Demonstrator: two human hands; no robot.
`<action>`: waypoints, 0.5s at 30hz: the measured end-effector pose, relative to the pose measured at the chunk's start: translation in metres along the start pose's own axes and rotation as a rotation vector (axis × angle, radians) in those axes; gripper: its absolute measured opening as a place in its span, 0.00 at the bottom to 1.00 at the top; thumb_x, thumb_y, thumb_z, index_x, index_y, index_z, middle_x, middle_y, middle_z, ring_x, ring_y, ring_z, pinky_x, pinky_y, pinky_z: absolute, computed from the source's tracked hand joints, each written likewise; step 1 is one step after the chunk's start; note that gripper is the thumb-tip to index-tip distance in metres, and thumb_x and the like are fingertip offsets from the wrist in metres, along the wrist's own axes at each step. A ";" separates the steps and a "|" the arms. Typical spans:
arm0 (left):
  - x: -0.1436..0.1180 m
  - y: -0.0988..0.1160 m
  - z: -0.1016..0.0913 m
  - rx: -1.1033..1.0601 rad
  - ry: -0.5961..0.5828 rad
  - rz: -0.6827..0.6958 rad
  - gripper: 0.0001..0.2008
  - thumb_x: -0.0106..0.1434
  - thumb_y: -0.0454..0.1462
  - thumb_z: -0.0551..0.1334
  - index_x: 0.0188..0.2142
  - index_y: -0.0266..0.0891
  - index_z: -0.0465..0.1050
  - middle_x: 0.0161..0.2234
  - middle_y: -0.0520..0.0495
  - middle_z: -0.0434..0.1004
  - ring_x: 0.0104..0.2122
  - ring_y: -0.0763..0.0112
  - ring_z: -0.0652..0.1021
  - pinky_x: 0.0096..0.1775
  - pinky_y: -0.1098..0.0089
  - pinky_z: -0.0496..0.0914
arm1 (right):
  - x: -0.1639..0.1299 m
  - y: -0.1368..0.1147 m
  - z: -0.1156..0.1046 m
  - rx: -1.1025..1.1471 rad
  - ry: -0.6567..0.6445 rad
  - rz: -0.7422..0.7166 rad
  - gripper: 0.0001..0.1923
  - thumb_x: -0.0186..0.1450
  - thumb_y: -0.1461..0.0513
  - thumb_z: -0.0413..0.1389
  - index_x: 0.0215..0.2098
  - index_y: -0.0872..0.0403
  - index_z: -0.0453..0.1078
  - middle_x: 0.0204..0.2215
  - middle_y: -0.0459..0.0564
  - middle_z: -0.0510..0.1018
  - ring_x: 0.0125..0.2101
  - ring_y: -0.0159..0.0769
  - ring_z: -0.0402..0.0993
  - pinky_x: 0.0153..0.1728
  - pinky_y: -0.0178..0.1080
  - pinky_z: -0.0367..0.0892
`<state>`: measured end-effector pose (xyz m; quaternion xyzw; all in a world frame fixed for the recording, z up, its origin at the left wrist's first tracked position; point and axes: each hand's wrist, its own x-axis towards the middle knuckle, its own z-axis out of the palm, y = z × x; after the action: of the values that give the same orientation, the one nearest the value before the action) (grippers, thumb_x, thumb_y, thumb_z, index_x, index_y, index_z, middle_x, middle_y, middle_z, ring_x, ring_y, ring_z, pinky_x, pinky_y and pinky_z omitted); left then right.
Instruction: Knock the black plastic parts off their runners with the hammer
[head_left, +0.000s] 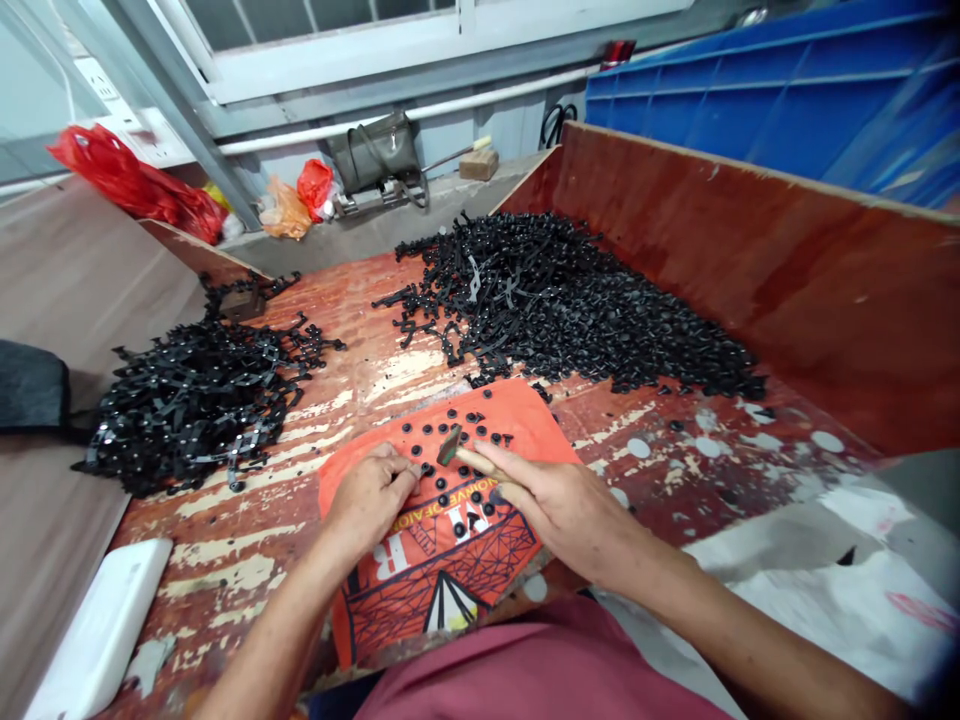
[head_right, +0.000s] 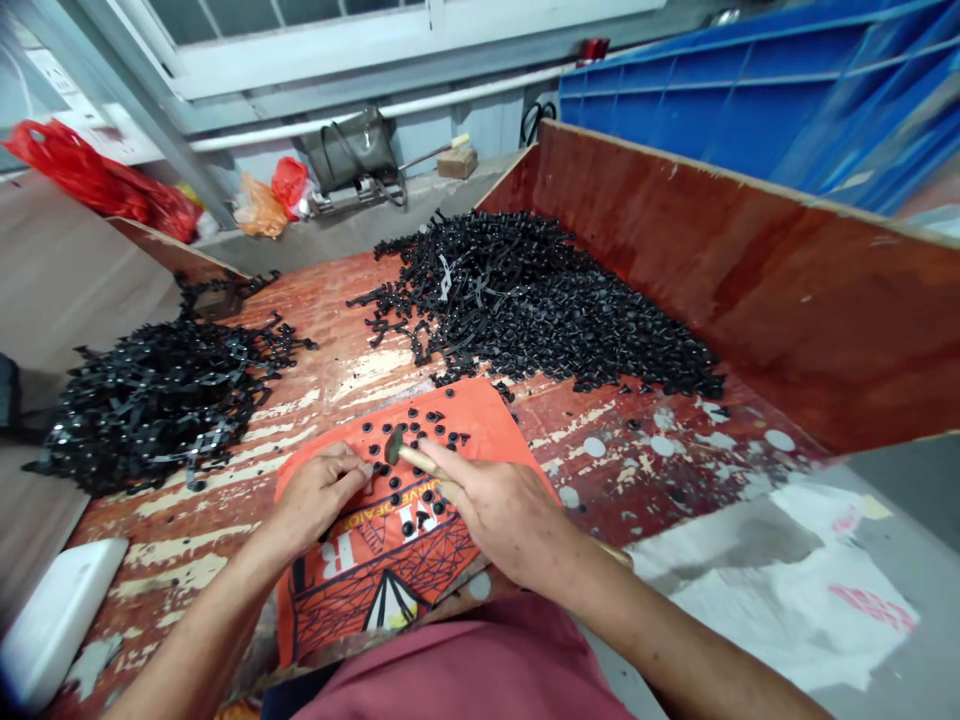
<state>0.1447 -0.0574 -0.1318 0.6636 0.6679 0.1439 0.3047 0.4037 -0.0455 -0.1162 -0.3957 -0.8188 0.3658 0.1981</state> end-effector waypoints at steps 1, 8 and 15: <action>0.000 0.001 0.000 0.018 0.005 0.005 0.18 0.64 0.40 0.50 0.20 0.40 0.67 0.28 0.50 0.67 0.32 0.67 0.73 0.38 0.67 0.63 | 0.002 -0.003 -0.001 -0.014 -0.002 -0.016 0.28 0.73 0.64 0.48 0.67 0.31 0.54 0.60 0.39 0.69 0.49 0.43 0.76 0.52 0.47 0.69; 0.000 0.006 0.002 0.103 0.021 0.009 0.16 0.62 0.35 0.48 0.19 0.40 0.61 0.29 0.49 0.67 0.31 0.68 0.71 0.37 0.68 0.62 | 0.010 -0.019 -0.003 -0.027 0.062 -0.067 0.27 0.74 0.62 0.47 0.68 0.36 0.54 0.55 0.44 0.75 0.49 0.44 0.76 0.55 0.49 0.67; 0.001 0.002 0.003 0.078 0.018 0.037 0.17 0.64 0.36 0.48 0.20 0.40 0.64 0.29 0.48 0.68 0.31 0.67 0.71 0.37 0.67 0.62 | 0.013 -0.011 0.012 -0.047 0.021 -0.012 0.27 0.69 0.64 0.53 0.65 0.39 0.61 0.40 0.45 0.83 0.40 0.41 0.79 0.45 0.41 0.72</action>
<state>0.1485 -0.0567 -0.1331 0.6859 0.6634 0.1292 0.2698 0.3826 -0.0454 -0.1149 -0.3993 -0.8274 0.3409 0.1993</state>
